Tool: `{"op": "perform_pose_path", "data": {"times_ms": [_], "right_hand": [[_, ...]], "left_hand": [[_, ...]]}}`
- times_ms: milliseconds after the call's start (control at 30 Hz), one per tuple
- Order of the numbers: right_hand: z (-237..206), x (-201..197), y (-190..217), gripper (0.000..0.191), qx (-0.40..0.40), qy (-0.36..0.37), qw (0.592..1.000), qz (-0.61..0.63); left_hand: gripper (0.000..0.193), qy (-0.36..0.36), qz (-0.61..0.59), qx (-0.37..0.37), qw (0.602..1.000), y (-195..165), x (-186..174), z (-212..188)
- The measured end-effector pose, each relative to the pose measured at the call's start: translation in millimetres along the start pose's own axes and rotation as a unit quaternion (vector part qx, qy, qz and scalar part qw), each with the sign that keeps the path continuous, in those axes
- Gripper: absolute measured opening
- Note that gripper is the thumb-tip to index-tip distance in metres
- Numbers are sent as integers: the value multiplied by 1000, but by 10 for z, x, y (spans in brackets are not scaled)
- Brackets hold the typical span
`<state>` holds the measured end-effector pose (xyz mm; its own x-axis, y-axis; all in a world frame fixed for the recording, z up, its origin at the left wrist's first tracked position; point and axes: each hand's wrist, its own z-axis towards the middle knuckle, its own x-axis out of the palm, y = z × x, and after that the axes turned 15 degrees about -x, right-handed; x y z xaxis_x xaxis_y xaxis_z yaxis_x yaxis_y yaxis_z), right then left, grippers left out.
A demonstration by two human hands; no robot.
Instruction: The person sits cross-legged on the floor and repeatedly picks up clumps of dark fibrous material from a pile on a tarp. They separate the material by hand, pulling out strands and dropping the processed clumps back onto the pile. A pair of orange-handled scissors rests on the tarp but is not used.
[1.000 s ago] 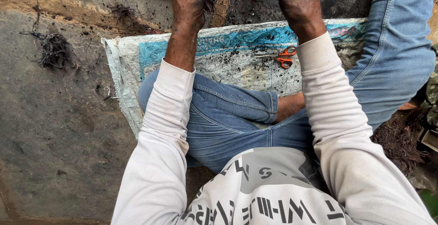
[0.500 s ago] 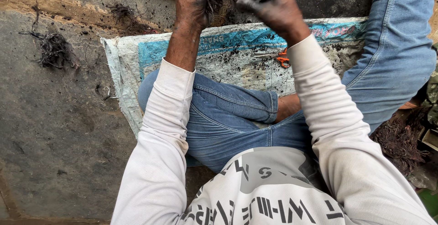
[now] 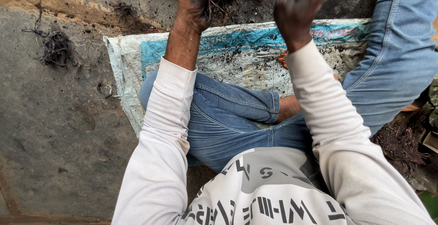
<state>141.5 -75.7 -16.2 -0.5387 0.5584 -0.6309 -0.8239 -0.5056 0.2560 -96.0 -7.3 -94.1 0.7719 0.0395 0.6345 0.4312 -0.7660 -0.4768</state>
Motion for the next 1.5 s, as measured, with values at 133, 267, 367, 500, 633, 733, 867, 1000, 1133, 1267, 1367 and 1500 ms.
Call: {"op": "perform_pose_path", "data": {"times_ms": [133, 267, 367, 500, 633, 733, 867, 1000, 1133, 1267, 1367, 1500], "right_hand": [[438, -151, 627, 15, 20, 30, 983, 179], [746, -163, 843, 16, 13, 77, 988, 136], [766, -160, 808, 8, 85, 86, 977, 178], [611, -200, 721, 12, 109, 67, 967, 220], [461, -186, 684, 12, 147, 85, 965, 199], [394, -172, 688, 12, 233, 94, 933, 259], [364, -221, 672, 8, 113, 124, 970, 175], [401, -275, 601, 10, 106, 164, 959, 204], [433, -314, 565, 9, 136, 154, 961, 185], [405, -364, 580, 9, 236, 87, 904, 347], [359, -398, 567, 12, 280, 56, 863, 417], [304, -394, 508, 14, 320, 21, 842, 434]], "left_hand": [[55, 26, -5, -10, 1000, 40, -4, 15], [35, 43, 180, 113, 976, 89, 3, 10], [25, 60, 235, 175, 954, 74, -5, -1], [13, 54, -72, 43, 995, 70, -23, 51], [11, 74, -74, 22, 994, 151, -84, 93], [5, 92, -49, 70, 992, 192, -122, 119], [19, -8, 259, 228, 939, 173, -184, 84], [44, -162, 689, 463, 533, 131, -258, 0], [48, -162, 681, 461, 545, 131, -255, 2], [48, -169, 696, 425, 554, 155, -248, 34], [47, -175, 690, 411, 569, 170, -252, 58], [47, -179, 685, 394, 586, 190, -250, 85]]}}
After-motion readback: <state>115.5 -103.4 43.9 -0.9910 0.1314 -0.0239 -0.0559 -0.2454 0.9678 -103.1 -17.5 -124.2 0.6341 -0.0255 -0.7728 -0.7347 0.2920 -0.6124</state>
